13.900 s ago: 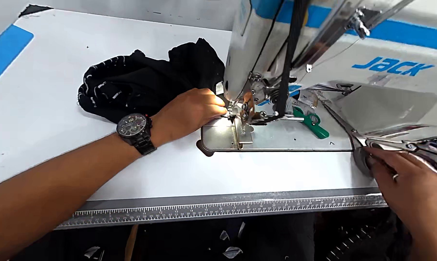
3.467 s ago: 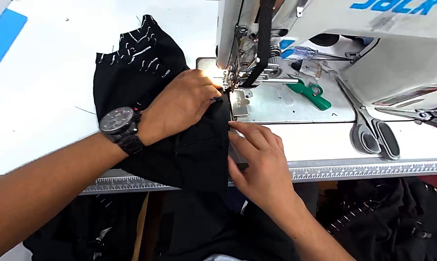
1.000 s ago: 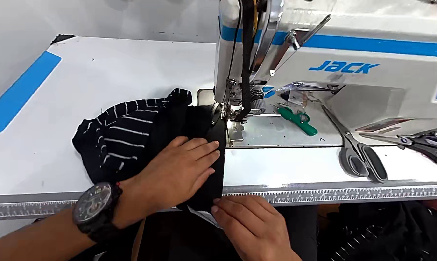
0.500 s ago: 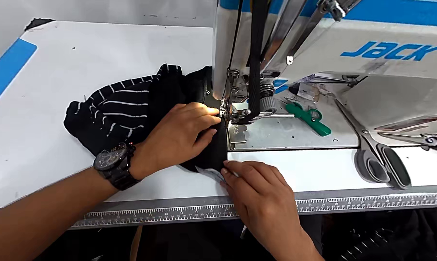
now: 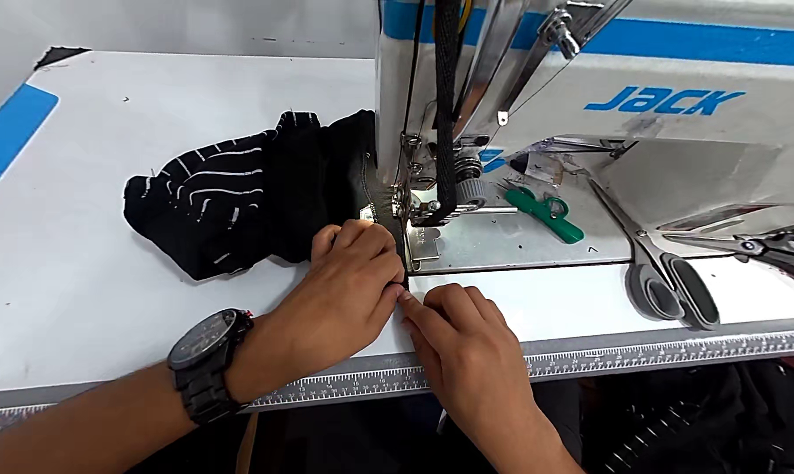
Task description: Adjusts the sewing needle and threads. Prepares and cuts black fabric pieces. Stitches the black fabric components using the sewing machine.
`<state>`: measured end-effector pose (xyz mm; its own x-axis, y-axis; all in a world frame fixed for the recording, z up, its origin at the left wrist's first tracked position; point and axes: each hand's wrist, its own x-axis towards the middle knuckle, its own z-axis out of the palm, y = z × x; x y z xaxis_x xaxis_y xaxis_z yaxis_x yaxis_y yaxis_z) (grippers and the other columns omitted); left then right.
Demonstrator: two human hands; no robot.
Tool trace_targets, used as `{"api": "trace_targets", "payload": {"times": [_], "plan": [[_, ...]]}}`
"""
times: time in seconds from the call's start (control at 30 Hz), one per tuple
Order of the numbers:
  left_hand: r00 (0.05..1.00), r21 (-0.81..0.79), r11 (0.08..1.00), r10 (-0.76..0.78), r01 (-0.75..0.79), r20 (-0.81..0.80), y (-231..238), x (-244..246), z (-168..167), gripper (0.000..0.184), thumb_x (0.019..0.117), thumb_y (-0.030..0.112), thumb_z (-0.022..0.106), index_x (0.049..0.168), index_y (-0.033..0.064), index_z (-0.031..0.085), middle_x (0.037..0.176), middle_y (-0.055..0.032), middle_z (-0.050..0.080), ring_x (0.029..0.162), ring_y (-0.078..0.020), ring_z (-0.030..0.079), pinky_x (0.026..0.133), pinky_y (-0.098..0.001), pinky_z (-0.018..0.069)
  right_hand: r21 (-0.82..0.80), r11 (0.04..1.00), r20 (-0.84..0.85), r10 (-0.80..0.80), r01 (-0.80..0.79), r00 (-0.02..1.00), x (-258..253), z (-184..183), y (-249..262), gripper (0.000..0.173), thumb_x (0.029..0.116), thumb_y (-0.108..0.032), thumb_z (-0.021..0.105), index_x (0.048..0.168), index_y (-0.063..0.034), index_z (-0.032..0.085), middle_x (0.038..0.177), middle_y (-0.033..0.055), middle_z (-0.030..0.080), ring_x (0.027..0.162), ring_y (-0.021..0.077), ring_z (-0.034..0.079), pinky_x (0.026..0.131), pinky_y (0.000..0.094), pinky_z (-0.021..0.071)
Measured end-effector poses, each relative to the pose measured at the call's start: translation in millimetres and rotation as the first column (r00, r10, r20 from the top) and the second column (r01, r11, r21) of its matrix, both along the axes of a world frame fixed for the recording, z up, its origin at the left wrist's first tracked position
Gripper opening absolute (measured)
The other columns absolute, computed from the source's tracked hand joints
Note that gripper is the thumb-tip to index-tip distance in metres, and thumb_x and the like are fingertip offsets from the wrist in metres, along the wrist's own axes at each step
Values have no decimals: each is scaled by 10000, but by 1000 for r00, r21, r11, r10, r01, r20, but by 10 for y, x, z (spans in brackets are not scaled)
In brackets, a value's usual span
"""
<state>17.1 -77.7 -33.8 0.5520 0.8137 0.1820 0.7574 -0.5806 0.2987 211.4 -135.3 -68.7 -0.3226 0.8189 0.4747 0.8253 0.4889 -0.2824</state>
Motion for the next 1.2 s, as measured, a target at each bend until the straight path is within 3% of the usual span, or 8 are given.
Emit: {"api": "trace_targets", "payload": {"times": [0.17, 0.4, 0.53, 0.6, 0.7, 0.83, 1.03, 1.2], "plan": [[995, -71, 997, 41, -35, 92, -24, -1, 6, 145, 982, 314, 569, 922, 234, 673, 960, 82, 658, 1178, -151, 578, 1055, -542, 334, 15, 1000, -29, -8, 9, 1000, -7, -44, -9, 260, 1005, -258, 573, 1140, -222, 792, 925, -6, 638, 843, 161, 597, 687, 313, 465], [1000, 28, 999, -17, 17, 6, -17, 48, 74, 325, 994, 302, 494, 712, 188, 610, 777, 41, 640, 1070, -162, 639, 1076, -576, 310, 10, 999, -17, -49, 49, 999, -75, -40, -43, 247, 1000, -262, 564, 1064, -225, 798, 892, -17, 626, 832, 164, 592, 709, 338, 450], [999, 148, 988, -50, 52, -16, 64, -35, 44, 303, 1004, 352, 573, 766, 169, 619, 672, 51, 581, 770, -136, 637, 1046, -572, 360, 25, 998, -26, -64, 65, 998, -87, -71, -32, 259, 994, -250, 565, 1102, -227, 798, 874, -21, 625, 823, 167, 588, 712, 343, 442], [994, 203, 974, -109, 104, 12, 94, -108, -7, 210, 997, 306, 601, 888, 145, 684, 755, 43, 649, 823, -142, 667, 1064, -574, 377, 26, 998, -37, -64, 65, 997, -90, -74, -34, 255, 996, -246, 566, 1110, -226, 793, 869, -17, 625, 820, 172, 591, 713, 352, 447], [959, 236, 932, -282, 275, -3, 85, -250, -39, 203, 1026, 179, 548, 1021, 136, 746, 1074, -7, 694, 1132, -195, 650, 1103, -526, 445, 34, 998, -35, -59, 61, 998, -83, -74, -33, 249, 1002, -247, 575, 1132, -225, 786, 850, -11, 628, 800, 176, 595, 707, 355, 457], [908, 295, 858, -394, 420, -144, 25, -419, -78, 301, 1017, 50, 515, 1224, 98, 728, 1273, -53, 696, 1278, -240, 613, 1154, -540, 415, 39, 998, 1, -56, 56, 998, -72, -79, -60, 274, 1016, -280, 563, 1177, -226, 778, 845, -3, 628, 788, 183, 589, 702, 349, 445], [865, 258, 835, -501, 487, -11, 249, -472, -181, 330, 1023, 51, 495, 1261, 96, 719, 1323, -64, 686, 1328, -241, 584, 1174, -490, 416, -5, 995, 38, -96, 96, 995, -103, -20, 4, 323, 1019, -367, 546, 1194, -217, 772, 797, -8, 606, 739, 178, 570, 628, 324, 413], [878, 293, 838, -479, 460, -9, 538, -458, -144, 320, 1007, 46, 508, 1194, 119, 757, 1260, -65, 723, 1244, -223, 647, 1121, -431, 458, -16, 990, 68, -139, 140, 988, -158, 3, 46, 370, 1015, -386, 534, 1235, -195, 762, 757, -16, 582, 698, 175, 543, 594, 319, 383]]}}
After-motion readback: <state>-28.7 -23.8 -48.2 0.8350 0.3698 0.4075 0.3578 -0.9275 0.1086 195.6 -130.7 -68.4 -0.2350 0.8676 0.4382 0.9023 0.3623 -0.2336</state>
